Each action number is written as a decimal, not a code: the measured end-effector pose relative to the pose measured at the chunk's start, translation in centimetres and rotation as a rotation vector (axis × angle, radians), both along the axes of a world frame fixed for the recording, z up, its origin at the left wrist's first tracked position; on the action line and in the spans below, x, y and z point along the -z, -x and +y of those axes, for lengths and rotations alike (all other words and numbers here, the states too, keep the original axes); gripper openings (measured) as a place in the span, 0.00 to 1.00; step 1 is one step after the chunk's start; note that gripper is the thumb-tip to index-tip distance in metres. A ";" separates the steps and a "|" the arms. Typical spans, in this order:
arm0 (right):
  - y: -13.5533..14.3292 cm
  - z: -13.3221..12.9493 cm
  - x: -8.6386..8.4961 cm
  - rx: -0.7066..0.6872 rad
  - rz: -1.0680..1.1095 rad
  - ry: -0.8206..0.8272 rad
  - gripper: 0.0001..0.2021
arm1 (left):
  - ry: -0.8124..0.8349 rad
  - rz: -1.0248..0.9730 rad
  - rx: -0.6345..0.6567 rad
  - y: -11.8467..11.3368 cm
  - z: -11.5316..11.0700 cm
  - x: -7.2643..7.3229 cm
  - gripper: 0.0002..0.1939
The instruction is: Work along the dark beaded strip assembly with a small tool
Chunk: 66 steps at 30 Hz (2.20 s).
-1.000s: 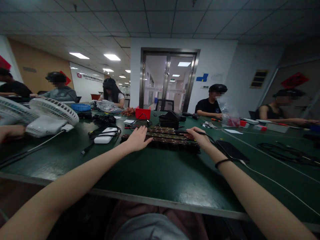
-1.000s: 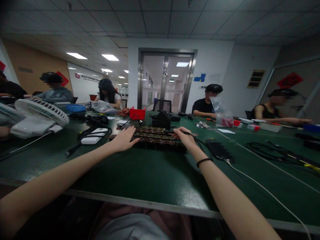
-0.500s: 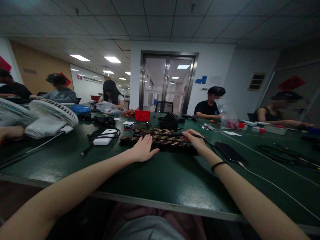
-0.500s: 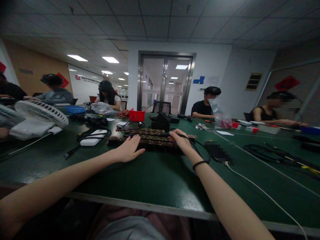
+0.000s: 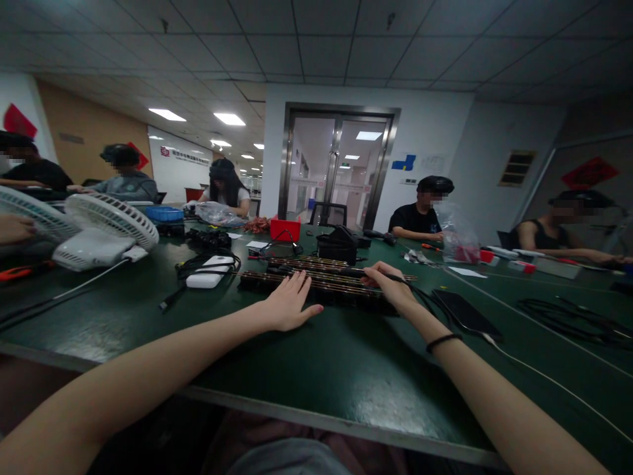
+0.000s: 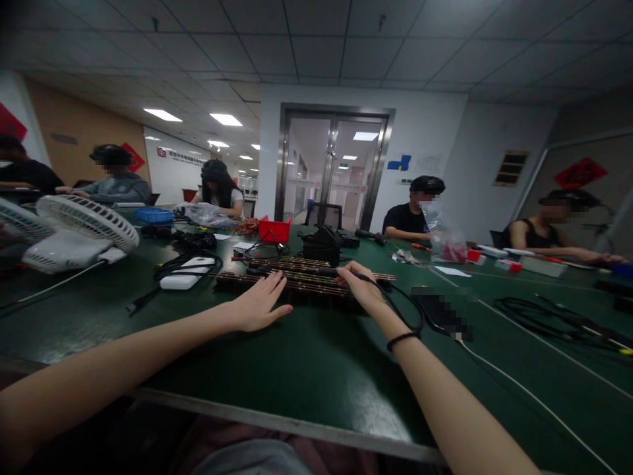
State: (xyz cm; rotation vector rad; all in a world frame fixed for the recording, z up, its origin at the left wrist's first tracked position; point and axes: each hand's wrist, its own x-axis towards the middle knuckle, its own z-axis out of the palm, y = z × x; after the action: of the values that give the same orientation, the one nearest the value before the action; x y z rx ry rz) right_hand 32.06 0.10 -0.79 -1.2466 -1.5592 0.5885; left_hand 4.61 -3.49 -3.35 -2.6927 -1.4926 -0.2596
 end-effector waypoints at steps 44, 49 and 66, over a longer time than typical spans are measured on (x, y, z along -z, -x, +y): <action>0.7 -0.1 0.2 0.007 0.114 -0.010 0.08 | 0.072 -0.021 -0.087 -0.5 -0.2 -0.2 0.48; 0.7 0.0 0.3 -0.003 0.087 -0.005 0.09 | 0.048 -0.029 -0.082 -0.4 -0.2 -0.2 0.47; 1.0 -0.3 0.1 -0.022 0.119 0.001 0.09 | 0.045 -0.044 -0.080 -0.5 -0.1 -0.3 0.48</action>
State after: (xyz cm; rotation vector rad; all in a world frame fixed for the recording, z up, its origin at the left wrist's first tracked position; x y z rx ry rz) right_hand 31.04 -0.24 -0.86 -1.1752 -1.4753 0.6657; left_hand 5.07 -3.58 -3.03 -2.6705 -1.6327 -0.2865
